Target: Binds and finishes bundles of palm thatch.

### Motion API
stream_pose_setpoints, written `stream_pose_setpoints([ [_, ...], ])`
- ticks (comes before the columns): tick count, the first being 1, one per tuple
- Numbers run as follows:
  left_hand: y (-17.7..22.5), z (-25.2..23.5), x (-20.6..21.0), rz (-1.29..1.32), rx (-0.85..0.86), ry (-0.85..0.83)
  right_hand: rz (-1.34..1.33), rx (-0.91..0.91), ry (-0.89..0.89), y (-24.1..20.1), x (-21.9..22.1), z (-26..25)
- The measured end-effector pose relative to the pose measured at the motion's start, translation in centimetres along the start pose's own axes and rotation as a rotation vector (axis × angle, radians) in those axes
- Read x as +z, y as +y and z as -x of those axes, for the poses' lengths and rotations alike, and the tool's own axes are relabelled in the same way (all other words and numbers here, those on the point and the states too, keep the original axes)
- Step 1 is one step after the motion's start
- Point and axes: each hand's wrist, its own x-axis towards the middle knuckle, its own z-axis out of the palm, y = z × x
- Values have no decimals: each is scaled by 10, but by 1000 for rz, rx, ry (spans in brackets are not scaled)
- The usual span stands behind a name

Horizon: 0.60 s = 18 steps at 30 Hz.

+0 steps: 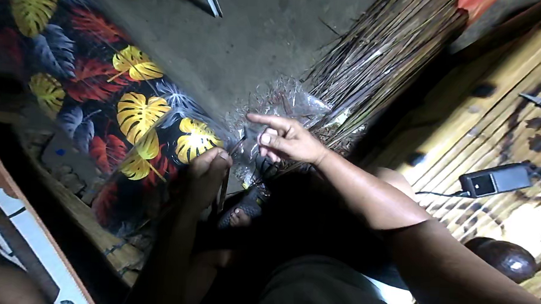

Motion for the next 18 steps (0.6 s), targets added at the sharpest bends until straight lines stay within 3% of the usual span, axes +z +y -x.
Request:
stream_pose_setpoints([
  [5,3,-3,10,33,45,-60,-125,4,-91,16,22,1],
  [12,3,-6,13,-153,105,-7,-83,-43,-21,13,8,1],
  [18,9,-7,5,268,-180,-185,80,-99,-38,-1,2,4],
])
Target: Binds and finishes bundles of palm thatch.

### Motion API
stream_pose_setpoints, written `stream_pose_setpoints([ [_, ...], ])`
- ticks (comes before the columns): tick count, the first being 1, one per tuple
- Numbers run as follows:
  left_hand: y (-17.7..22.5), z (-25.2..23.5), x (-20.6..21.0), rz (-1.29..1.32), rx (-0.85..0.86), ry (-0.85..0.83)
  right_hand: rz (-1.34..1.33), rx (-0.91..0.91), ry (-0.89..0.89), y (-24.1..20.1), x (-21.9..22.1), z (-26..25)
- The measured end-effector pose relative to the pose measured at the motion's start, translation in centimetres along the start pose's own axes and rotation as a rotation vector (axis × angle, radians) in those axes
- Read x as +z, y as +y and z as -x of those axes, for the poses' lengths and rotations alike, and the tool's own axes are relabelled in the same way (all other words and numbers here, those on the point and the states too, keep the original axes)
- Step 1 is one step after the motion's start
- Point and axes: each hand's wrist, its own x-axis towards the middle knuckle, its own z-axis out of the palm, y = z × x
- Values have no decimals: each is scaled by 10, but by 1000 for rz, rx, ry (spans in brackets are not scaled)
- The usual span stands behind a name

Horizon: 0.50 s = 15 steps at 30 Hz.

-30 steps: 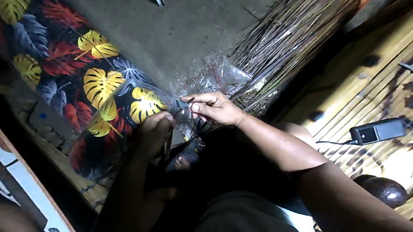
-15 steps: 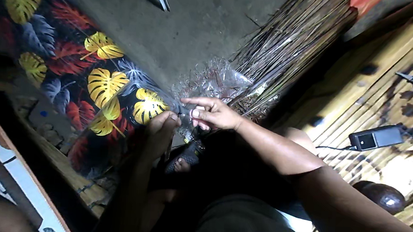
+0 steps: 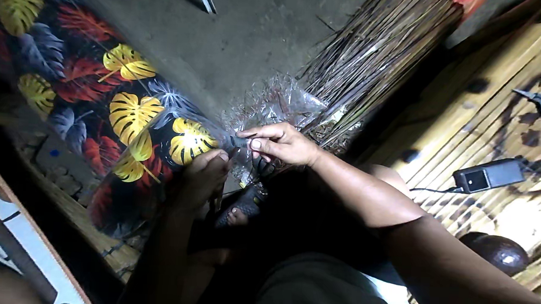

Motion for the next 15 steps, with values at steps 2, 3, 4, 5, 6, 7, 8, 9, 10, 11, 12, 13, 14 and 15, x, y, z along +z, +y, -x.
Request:
stream_pose_setpoints([
  [2,2,1,-2,40,-7,-15,42,-41,-20,-1,-5,0],
  [3,3,2,-2,36,-2,-13,61,-54,-25,0,-6,0],
  [4,4,2,-3,21,2,-14,80,-57,-19,0,-8,1],
  [5,3,3,-5,5,1,-15,99,-52,4,-1,-11,1],
  [6,2,4,-8,-21,-2,-6,112,-41,49,-3,-15,1],
  [7,0,5,-11,-60,0,17,123,-37,92,-6,-21,0],
  [8,-1,6,-12,-93,3,45,120,-42,121,-8,-27,-1],
  [9,-2,6,-13,-110,13,65,107,-45,131,-9,-30,-1],
  [10,-3,5,-13,-117,30,81,83,-34,127,-11,-29,-2],
  [11,-5,4,-12,-118,55,83,44,-12,115,-10,-26,-2],
  [12,-7,3,-11,-116,85,74,8,18,97,-9,-21,-1],
  [13,-8,2,-9,-113,114,70,-26,44,76,-5,-14,-1],
  [14,-7,2,-7,-118,141,69,-54,65,52,-2,-7,0],
  [15,-5,2,-4,-118,163,70,-79,87,27,2,1,1],
])
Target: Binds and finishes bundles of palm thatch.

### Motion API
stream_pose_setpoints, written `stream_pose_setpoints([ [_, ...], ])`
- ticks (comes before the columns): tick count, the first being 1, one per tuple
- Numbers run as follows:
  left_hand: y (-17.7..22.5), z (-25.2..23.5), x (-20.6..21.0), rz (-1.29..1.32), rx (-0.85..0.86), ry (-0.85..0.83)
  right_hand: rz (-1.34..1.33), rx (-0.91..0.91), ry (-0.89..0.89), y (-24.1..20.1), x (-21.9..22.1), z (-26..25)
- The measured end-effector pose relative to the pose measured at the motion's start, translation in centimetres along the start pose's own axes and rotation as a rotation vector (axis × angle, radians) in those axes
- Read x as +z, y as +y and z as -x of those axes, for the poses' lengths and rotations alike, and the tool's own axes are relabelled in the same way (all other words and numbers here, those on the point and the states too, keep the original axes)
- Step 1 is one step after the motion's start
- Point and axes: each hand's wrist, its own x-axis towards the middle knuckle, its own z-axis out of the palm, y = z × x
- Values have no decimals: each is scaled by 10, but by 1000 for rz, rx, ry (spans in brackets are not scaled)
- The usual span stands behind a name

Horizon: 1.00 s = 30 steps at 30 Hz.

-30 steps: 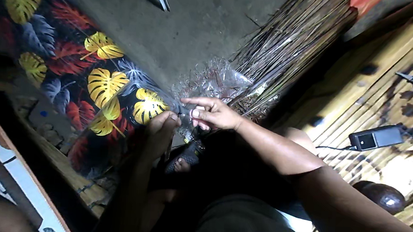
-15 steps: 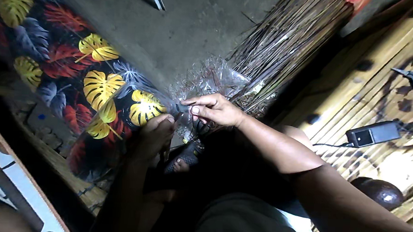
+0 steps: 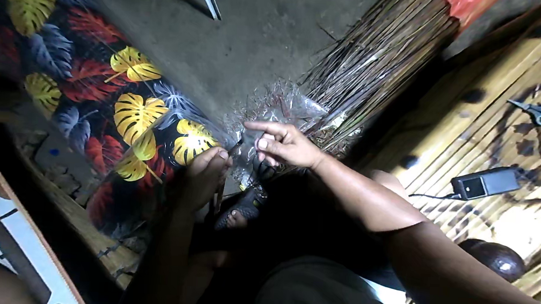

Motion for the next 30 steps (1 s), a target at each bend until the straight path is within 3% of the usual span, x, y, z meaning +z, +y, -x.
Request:
stream_pose_setpoints([
  [7,1,-2,10,64,-78,-32,-82,-34,-96,13,18,0],
  [14,3,-1,8,152,-136,-91,61,-121,94,0,-5,-4],
  [22,6,-4,15,-21,23,-19,-102,-10,-48,10,18,0],
  [30,1,-7,20,-401,208,144,-117,-57,41,1,-4,-5],
])
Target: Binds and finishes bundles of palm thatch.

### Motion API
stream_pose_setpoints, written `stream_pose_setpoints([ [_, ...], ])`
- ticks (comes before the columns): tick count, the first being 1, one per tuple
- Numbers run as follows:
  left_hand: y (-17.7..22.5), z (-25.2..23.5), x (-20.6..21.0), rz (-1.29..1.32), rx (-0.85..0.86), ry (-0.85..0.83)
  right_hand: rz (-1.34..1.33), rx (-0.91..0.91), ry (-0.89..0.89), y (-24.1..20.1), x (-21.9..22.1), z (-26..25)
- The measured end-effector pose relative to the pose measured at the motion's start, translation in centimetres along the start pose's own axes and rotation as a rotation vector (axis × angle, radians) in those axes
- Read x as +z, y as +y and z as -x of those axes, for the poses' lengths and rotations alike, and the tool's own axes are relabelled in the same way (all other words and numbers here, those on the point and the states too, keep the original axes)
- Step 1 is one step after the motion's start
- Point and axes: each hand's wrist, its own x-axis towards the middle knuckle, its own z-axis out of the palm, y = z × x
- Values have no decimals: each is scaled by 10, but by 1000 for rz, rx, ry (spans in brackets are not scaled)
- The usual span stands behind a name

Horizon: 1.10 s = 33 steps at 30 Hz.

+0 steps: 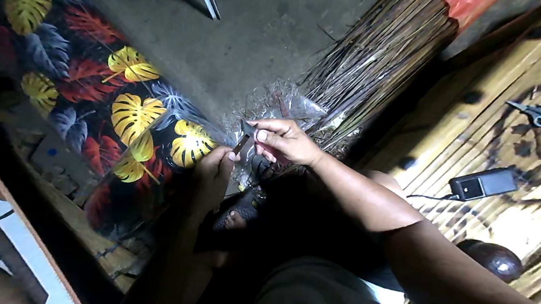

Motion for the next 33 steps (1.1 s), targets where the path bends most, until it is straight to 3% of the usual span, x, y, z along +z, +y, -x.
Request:
stream_pose_setpoints([
  [5,-6,-1,-7,321,-71,-154,78,20,-85,-2,5,5],
  [12,8,2,-19,727,-366,-322,155,-63,-100,-7,-7,4],
  [17,4,2,-24,739,-374,-311,172,-84,2,-18,-25,0],
  [22,4,2,-20,686,-315,-250,80,37,-96,-6,-6,3],
  [26,5,2,-13,749,-371,-259,13,69,-183,4,16,5],
  [33,11,0,-12,765,-392,-283,129,3,-113,0,7,6],
])
